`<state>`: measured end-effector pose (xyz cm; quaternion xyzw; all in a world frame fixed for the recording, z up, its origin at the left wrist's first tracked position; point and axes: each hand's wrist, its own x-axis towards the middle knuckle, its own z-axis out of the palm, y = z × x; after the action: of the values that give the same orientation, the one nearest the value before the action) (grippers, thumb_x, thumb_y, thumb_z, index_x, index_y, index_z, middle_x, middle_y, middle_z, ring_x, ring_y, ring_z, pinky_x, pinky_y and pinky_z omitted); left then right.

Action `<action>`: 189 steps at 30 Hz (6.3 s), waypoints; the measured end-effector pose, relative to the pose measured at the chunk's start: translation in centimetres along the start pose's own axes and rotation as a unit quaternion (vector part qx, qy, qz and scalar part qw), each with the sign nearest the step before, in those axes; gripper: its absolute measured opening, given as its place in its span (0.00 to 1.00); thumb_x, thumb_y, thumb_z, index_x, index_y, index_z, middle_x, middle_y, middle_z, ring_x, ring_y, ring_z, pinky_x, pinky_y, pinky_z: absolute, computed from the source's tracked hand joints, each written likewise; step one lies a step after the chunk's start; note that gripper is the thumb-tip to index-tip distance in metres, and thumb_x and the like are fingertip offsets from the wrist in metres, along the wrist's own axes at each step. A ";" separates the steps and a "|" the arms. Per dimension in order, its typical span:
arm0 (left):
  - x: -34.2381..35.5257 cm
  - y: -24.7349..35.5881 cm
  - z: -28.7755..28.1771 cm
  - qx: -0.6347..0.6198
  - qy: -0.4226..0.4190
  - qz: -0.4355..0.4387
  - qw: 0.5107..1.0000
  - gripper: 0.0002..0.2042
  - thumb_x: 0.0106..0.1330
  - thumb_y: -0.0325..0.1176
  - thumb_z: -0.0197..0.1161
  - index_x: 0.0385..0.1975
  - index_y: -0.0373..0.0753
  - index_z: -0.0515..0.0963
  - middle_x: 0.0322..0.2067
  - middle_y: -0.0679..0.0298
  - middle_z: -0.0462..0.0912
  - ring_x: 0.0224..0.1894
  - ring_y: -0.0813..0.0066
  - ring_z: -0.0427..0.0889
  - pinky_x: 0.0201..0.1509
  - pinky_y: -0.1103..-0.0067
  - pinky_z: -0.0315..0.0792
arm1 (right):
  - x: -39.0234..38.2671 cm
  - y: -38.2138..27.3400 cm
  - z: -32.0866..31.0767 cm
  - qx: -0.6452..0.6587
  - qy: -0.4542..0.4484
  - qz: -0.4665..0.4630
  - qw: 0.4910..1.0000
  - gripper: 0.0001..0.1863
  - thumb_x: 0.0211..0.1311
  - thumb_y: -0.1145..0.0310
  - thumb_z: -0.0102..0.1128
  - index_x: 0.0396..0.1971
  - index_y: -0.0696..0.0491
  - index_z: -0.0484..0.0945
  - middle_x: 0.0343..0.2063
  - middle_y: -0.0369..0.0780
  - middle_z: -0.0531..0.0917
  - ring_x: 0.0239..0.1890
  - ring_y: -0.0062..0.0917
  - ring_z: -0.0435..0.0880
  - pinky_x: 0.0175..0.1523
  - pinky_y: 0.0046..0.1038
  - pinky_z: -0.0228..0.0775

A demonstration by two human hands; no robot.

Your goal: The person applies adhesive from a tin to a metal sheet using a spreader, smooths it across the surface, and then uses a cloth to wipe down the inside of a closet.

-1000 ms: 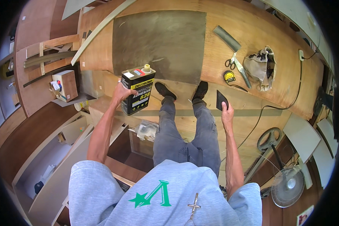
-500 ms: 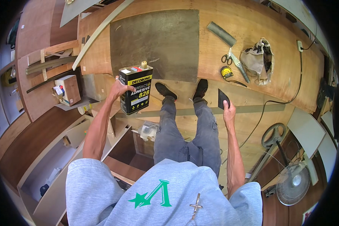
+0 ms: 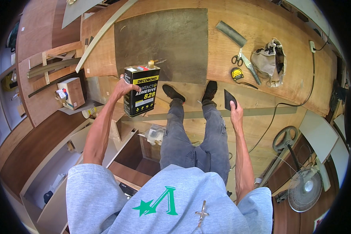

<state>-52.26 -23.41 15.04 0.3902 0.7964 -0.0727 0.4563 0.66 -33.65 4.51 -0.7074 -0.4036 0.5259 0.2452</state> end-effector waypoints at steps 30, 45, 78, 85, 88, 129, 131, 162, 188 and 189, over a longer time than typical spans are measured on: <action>0.5 -8.2 -0.1 0.000 0.087 0.047 0.995 0.48 0.32 0.43 0.83 0.57 0.34 0.66 0.53 0.41 0.78 0.56 0.43 0.79 0.60 0.60 0.74 | 10.9 -18.7 27.8 -0.337 -0.208 -0.458 0.796 0.21 0.64 0.74 0.53 0.54 0.41 0.83 0.44 0.39 0.83 0.49 0.36 0.80 0.52 0.37 0.74; 3.3 -19.7 -9.4 -0.098 0.163 0.070 0.979 0.46 0.34 0.37 0.86 0.57 0.34 0.66 0.52 0.46 0.79 0.56 0.52 0.80 0.60 0.66 0.74 | 15.1 -14.0 30.7 -0.492 -0.124 -0.316 0.802 0.19 0.68 0.71 0.53 0.56 0.43 0.81 0.45 0.42 0.83 0.47 0.40 0.81 0.51 0.42 0.74; 23.8 -36.2 -15.1 -0.497 0.411 0.059 0.762 0.34 0.49 0.31 0.82 0.57 0.33 0.73 0.50 0.59 0.81 0.51 0.71 0.79 0.59 0.72 0.72 | 10.6 -8.8 39.4 -0.541 -0.118 -0.361 0.750 0.27 0.62 0.75 0.54 0.62 0.41 0.77 0.49 0.38 0.80 0.50 0.35 0.78 0.53 0.40 0.69; 16.6 -33.6 0.8 -0.474 0.392 -0.079 0.784 0.44 0.61 0.43 0.73 0.73 0.38 0.53 0.69 0.58 0.60 0.69 0.71 0.61 0.72 0.67 0.57 | 12.3 -10.5 38.3 -0.537 -0.126 -0.336 0.763 0.26 0.62 0.75 0.53 0.60 0.41 0.79 0.47 0.37 0.81 0.48 0.35 0.79 0.52 0.39 0.70; 11.1 -29.2 17.4 -0.626 0.020 -0.193 0.755 0.45 0.62 0.40 0.70 0.75 0.42 0.49 0.71 0.57 0.59 0.74 0.63 0.57 0.71 0.66 0.59 | 12.1 -10.3 38.1 -0.514 -0.137 -0.335 0.777 0.26 0.62 0.76 0.53 0.60 0.42 0.79 0.47 0.37 0.81 0.48 0.35 0.78 0.51 0.38 0.71; 4.3 -6.8 27.3 -0.940 0.040 -0.074 0.330 0.07 0.66 0.40 0.57 0.36 0.55 0.65 0.29 0.75 0.65 0.36 0.77 0.71 0.49 0.67 0.71 | 15.5 -16.3 37.0 -0.483 -0.177 -0.475 0.715 0.20 0.66 0.76 0.53 0.55 0.45 0.82 0.43 0.44 0.82 0.45 0.41 0.81 0.50 0.40 0.76; 3.9 -6.9 26.7 -0.946 0.037 -0.054 0.318 0.08 0.67 0.45 0.56 0.35 0.54 0.66 0.29 0.74 0.64 0.36 0.76 0.71 0.48 0.67 0.71 | 13.9 -15.6 36.9 -0.476 -0.193 -0.478 0.712 0.21 0.65 0.77 0.53 0.55 0.45 0.82 0.43 0.44 0.82 0.45 0.41 0.81 0.49 0.40 0.76; 3.0 -4.2 26.5 -0.971 -0.093 0.040 0.215 0.16 0.72 0.44 0.55 0.53 0.43 0.77 0.51 0.68 0.83 0.50 0.76 0.79 0.55 0.73 0.70 | 7.0 -22.4 31.9 -0.468 -0.307 -0.426 0.710 0.22 0.68 0.81 0.53 0.58 0.47 0.81 0.43 0.47 0.82 0.46 0.41 0.81 0.55 0.35 0.72; 1.9 -1.2 24.2 -0.936 -0.231 0.189 0.184 0.29 0.72 0.51 0.59 0.68 0.42 0.66 0.67 0.62 0.71 0.70 0.67 0.67 0.74 0.58 0.61 | 2.0 -24.9 29.4 -0.493 -0.317 -0.450 0.674 0.26 0.57 0.81 0.58 0.56 0.45 0.82 0.45 0.41 0.82 0.47 0.39 0.80 0.52 0.38 0.73; 1.9 -1.1 24.4 -0.935 -0.230 0.204 0.174 0.28 0.73 0.50 0.58 0.67 0.41 0.67 0.66 0.61 0.72 0.69 0.67 0.69 0.73 0.60 0.63 | 0.8 -24.7 29.2 -0.505 -0.312 -0.451 0.666 0.27 0.55 0.81 0.58 0.56 0.45 0.82 0.45 0.41 0.82 0.47 0.39 0.80 0.52 0.38 0.73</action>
<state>-37.14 -34.63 -0.70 -0.2129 0.0216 0.7357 0.6426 -34.52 -21.54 13.61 -0.2486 -0.9302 0.2568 -0.0829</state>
